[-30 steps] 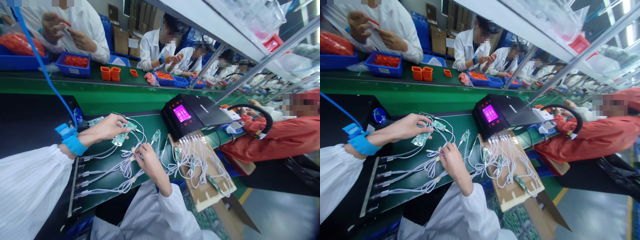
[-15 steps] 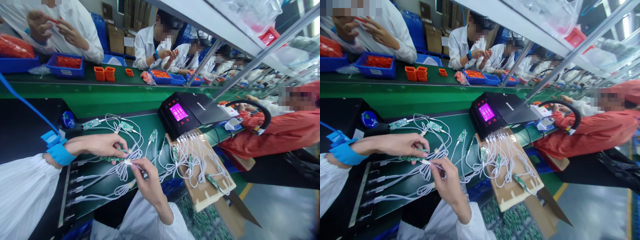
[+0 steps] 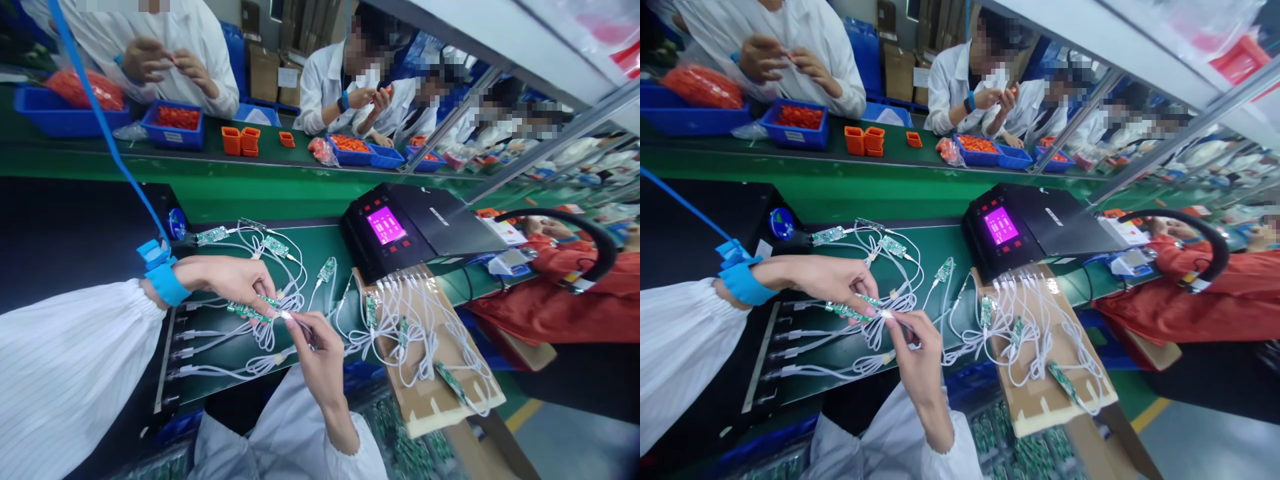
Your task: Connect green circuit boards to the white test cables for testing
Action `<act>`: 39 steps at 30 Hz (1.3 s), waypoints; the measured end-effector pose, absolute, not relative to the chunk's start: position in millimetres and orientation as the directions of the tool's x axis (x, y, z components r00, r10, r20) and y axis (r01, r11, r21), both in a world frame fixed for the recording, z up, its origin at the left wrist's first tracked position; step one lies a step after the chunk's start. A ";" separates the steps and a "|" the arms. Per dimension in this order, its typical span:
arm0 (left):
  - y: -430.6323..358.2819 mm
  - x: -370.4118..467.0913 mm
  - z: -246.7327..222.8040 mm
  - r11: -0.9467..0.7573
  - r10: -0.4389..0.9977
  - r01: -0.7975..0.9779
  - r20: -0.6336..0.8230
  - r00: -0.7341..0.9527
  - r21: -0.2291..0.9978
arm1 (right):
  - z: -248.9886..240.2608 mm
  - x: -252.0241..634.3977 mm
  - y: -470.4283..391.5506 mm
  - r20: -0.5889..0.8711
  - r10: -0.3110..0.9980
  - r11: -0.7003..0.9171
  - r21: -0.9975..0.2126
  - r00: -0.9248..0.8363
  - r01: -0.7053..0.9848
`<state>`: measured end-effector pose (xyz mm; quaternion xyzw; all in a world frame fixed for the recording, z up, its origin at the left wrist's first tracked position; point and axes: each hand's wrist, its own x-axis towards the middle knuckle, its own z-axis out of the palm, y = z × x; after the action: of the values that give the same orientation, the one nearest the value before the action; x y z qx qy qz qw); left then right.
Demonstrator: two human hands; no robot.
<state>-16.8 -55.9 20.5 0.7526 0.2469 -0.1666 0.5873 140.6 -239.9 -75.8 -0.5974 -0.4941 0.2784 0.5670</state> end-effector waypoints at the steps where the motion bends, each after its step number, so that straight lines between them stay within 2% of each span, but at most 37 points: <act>1: -56.2 -16.8 21.4 -0.183 0.172 0.569 -0.544 0.822 0.802 | -76.1 140.6 -240.0 0.228 0.902 0.130 -0.953 0.367 0.274; 5: -56.9 -15.3 23.2 -0.130 0.181 0.565 -0.541 0.821 0.815 | -76.1 140.0 -241.5 0.237 0.895 0.136 -0.952 0.377 0.274; 11: -57.7 -10.0 23.7 -0.088 0.632 0.557 -0.386 0.672 0.826 | -76.4 135.2 -241.9 0.212 0.883 0.125 -0.967 0.418 0.224; 14: -57.5 -7.7 21.6 -0.004 0.741 0.525 -0.350 0.573 0.851 | -77.0 132.8 -240.8 0.219 0.876 0.130 -0.965 0.429 0.228; 18: -58.5 -4.2 22.8 0.211 0.736 0.439 -0.438 0.517 0.873 | -77.0 130.7 -239.5 0.226 0.870 0.134 -0.964 0.439 0.232; 23: -59.6 -3.9 26.5 0.288 0.673 0.361 -0.456 0.583 0.887 | -77.9 130.2 -239.7 0.228 0.850 0.129 -0.964 0.475 0.232; 34: -57.3 -8.7 29.6 0.061 0.585 0.469 -0.413 0.698 0.881 | -72.4 134.9 -236.9 0.159 0.809 0.073 -0.982 0.566 0.172; 39: -54.2 -10.2 29.5 -0.057 0.552 0.515 -0.403 0.730 0.855 | -71.7 133.7 -236.1 0.118 0.829 0.034 -0.986 0.547 0.161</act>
<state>-10.2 -54.2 29.5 0.7267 0.3671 0.0157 0.5804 133.7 -236.1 -71.7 -0.6380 -0.3879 0.2756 0.6054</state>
